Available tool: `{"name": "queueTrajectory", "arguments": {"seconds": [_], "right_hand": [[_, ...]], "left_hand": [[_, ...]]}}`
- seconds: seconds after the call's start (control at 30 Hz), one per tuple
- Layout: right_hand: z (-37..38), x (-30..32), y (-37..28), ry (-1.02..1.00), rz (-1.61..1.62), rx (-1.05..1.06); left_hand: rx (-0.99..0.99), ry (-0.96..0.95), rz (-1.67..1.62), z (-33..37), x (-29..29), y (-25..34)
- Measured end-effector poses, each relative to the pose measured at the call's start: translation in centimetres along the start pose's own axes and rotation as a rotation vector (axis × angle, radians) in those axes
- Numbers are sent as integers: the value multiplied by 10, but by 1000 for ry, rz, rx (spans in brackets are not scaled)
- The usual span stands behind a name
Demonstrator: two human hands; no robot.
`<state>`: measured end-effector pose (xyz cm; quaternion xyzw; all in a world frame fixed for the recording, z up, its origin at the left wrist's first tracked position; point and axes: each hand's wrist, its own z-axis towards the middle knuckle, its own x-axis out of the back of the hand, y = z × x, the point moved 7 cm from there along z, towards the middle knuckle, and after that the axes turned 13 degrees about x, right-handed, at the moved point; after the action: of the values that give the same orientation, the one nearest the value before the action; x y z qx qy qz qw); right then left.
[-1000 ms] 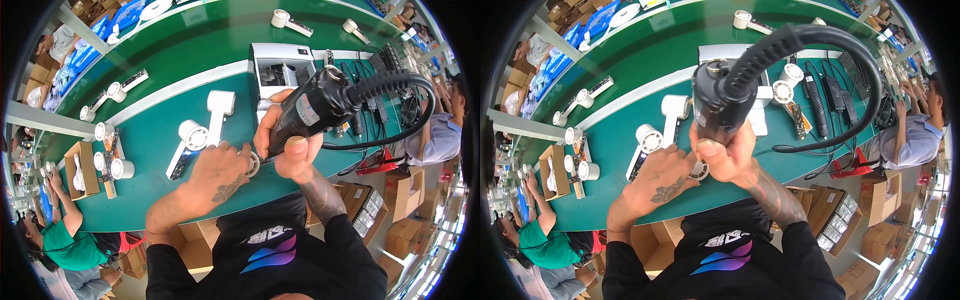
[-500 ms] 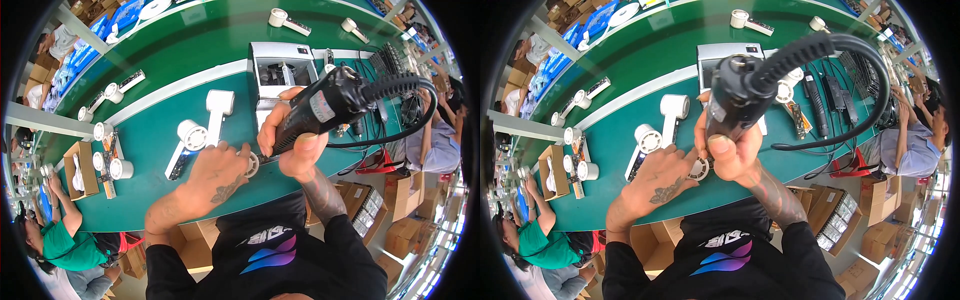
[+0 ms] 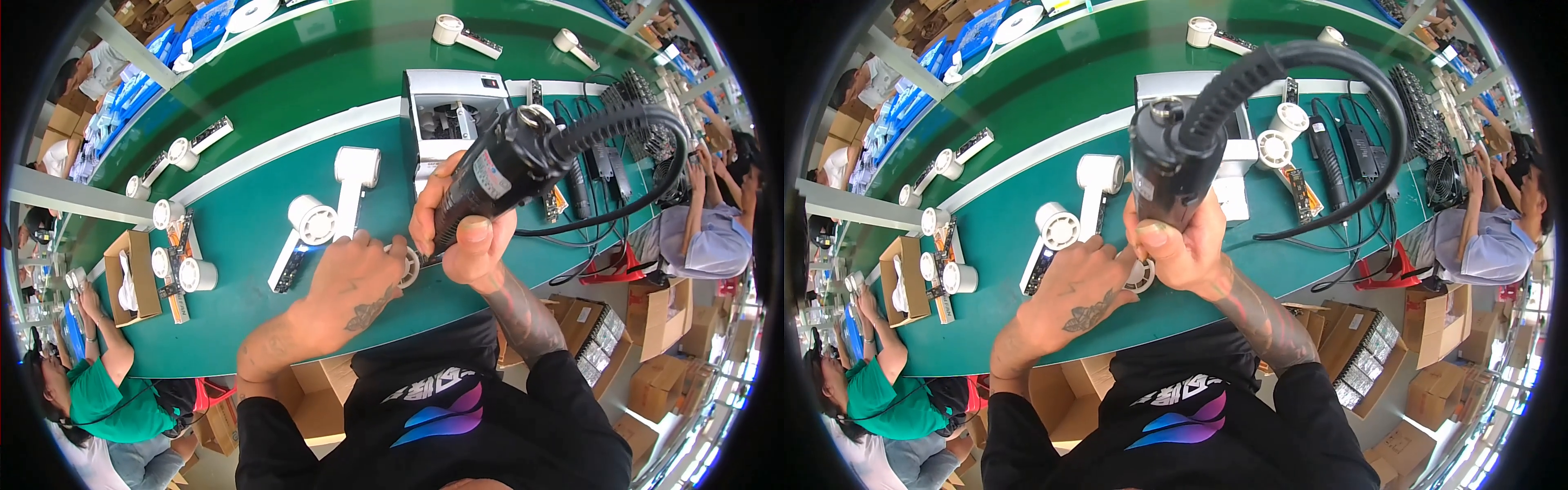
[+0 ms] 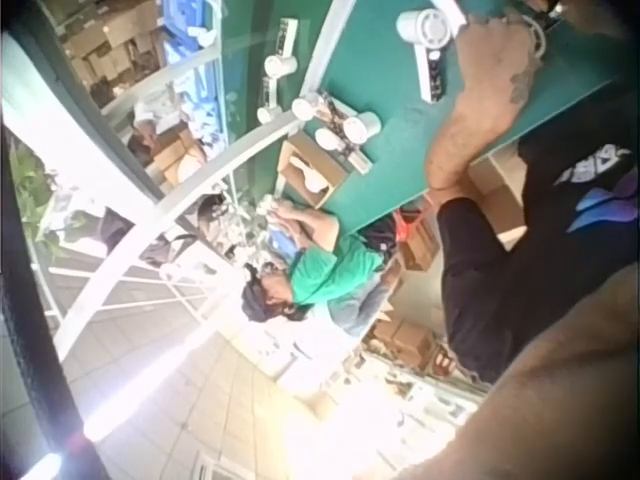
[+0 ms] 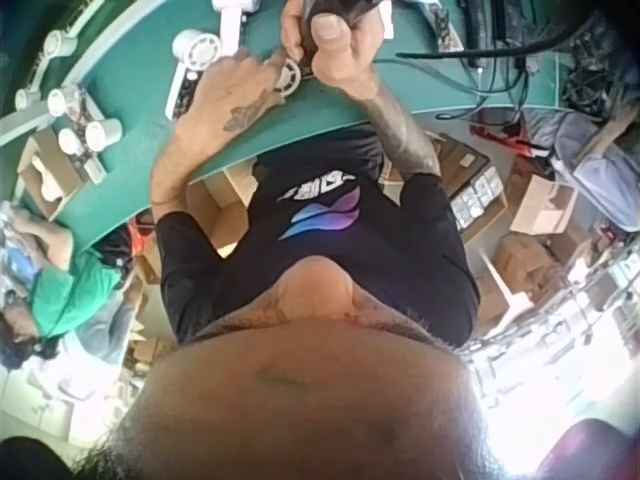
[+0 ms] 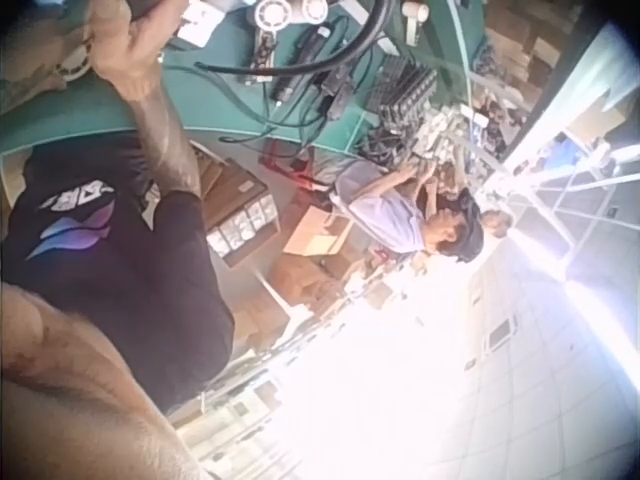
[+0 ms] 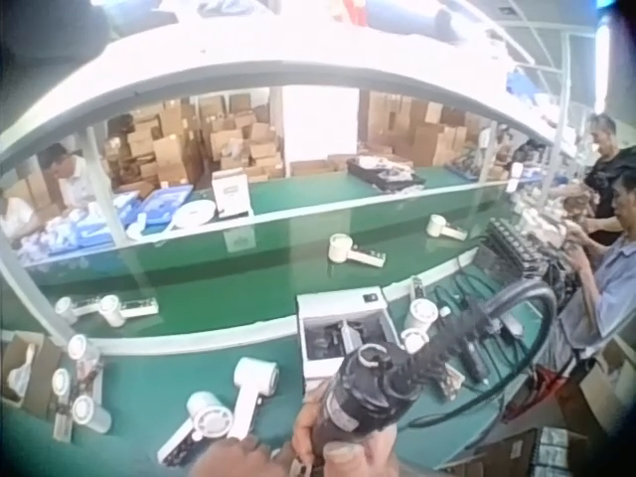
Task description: The person assembles handheld hair dryers by inserting internal wiring, a circuit board, and plastic components into the hair dryer housing, then securing the components with screws using an electric screwdriver.
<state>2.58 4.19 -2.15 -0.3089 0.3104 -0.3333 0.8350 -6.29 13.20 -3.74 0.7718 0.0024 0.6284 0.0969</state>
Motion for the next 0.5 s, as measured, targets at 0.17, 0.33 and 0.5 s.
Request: {"name": "queueTrajectory", "arguments": {"seconds": [0.17,0.33,0.5], "right_hand": [[-3,5,-3,-43,-54,96],[19,30,-56,2,-48,106],[53,45,-91,111,-342,286]], "left_hand": [[33,7,40,0,2,7],[145,71,139,-3,0,4],[134,23,191,4,-3,8]]}}
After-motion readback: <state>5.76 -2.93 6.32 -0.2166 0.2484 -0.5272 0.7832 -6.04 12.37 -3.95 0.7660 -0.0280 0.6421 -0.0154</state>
